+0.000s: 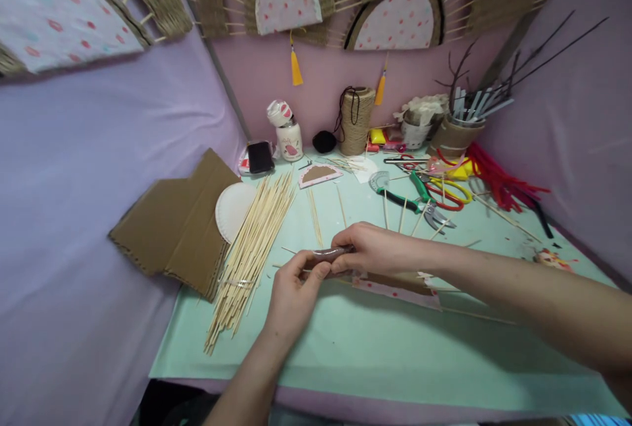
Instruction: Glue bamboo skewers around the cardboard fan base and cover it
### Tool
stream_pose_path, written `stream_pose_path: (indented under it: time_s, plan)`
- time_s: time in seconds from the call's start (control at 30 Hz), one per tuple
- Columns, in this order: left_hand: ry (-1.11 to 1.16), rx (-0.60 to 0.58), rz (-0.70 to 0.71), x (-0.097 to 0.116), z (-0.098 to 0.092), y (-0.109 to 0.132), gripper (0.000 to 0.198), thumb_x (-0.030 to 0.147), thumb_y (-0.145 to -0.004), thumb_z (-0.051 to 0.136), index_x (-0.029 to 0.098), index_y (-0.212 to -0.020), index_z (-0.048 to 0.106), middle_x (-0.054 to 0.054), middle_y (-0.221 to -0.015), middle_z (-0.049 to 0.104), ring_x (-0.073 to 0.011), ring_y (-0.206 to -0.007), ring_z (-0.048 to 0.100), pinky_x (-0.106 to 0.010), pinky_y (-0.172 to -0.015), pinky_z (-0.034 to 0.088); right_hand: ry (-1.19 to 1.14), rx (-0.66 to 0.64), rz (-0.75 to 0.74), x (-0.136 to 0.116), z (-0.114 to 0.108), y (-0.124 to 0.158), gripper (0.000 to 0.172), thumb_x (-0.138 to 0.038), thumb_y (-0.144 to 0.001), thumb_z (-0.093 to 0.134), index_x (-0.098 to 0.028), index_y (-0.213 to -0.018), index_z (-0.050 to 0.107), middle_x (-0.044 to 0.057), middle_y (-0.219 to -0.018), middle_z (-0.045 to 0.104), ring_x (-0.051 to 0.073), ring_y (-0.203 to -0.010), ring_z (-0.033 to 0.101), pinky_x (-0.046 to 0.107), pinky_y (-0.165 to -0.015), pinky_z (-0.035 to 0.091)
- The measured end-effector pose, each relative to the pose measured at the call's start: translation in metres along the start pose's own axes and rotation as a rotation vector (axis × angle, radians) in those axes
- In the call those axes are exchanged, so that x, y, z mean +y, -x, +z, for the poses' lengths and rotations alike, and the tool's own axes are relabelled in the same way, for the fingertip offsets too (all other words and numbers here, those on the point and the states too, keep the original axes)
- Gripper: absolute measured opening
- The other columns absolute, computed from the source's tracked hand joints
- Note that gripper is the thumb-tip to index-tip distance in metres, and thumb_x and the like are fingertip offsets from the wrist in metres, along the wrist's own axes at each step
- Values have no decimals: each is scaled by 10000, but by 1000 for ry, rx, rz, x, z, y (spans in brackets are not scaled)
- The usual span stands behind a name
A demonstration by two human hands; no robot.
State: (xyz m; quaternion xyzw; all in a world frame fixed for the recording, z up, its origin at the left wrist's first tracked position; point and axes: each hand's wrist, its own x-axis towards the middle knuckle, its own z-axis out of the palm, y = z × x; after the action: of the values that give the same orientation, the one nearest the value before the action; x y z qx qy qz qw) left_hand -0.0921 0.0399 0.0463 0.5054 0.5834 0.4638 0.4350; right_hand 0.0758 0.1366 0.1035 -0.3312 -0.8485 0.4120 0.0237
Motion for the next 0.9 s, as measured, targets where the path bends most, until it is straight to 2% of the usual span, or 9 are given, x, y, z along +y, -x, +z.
stream_pose_path:
  time_s: [0.1,0.23,0.33,0.43,0.53,0.67,0.77,0.9]
  plan:
    - [115,37,-56,3,-2,-6,246,317,-767,716,162,-954,682,-64,-945,749,-198,-879,690,-291,-786,534,-26,-14,-1,6,-3,-6,209,-383,-782,689,-182,-745,646,-42,-600,538,115,-588,465,227,-511,287]
    - [225,154,-53,7,-5,-11,252,359,-767,724,147,-898,685,-69,-902,750,-189,-836,701,-290,-745,553,-191,56,17,10,-3,-17,322,-358,-650,796,-180,-882,662,-18,-737,640,154,-717,556,233,-599,373]
    - [272,172,-56,8,-6,-12,292,302,-706,769,147,-934,671,-65,-939,751,-182,-866,702,-286,-779,557,-281,76,10,11,-1,-24,198,-317,-710,728,-163,-805,646,-20,-704,625,143,-706,559,245,-645,404]
    - [277,164,-64,7,-5,-12,320,223,-639,784,148,-924,659,-60,-932,751,-189,-888,701,-294,-813,554,-267,74,-8,12,3,-28,156,-298,-711,713,-163,-756,648,-31,-669,600,135,-674,541,251,-641,402]
    - [241,179,-85,6,-6,-12,278,227,-651,754,150,-898,652,-63,-892,749,-202,-854,704,-308,-776,564,-239,69,-28,12,4,-31,152,-305,-707,718,-170,-746,661,-32,-665,595,139,-668,534,253,-623,387]
    - [223,131,-87,10,-16,-15,363,272,-658,775,154,-985,671,-90,-1019,751,-224,-964,700,-337,-863,562,-211,64,-40,8,-1,-37,120,-266,-707,708,-170,-711,635,-40,-639,560,128,-648,505,249,-611,366]
    - [192,94,-97,15,-29,-20,375,385,-688,775,147,-972,716,-89,-968,763,-226,-895,711,-358,-840,577,-199,52,-71,2,-7,-44,175,-324,-716,728,-171,-737,643,-34,-668,580,129,-674,511,247,-622,366]
    - [125,195,-31,14,-44,-24,353,451,-724,759,137,-884,755,-80,-882,765,-217,-823,708,-359,-812,580,-260,16,-180,-8,-6,-58,281,-433,-857,598,-164,-801,660,-11,-714,621,121,-681,536,241,-632,399]
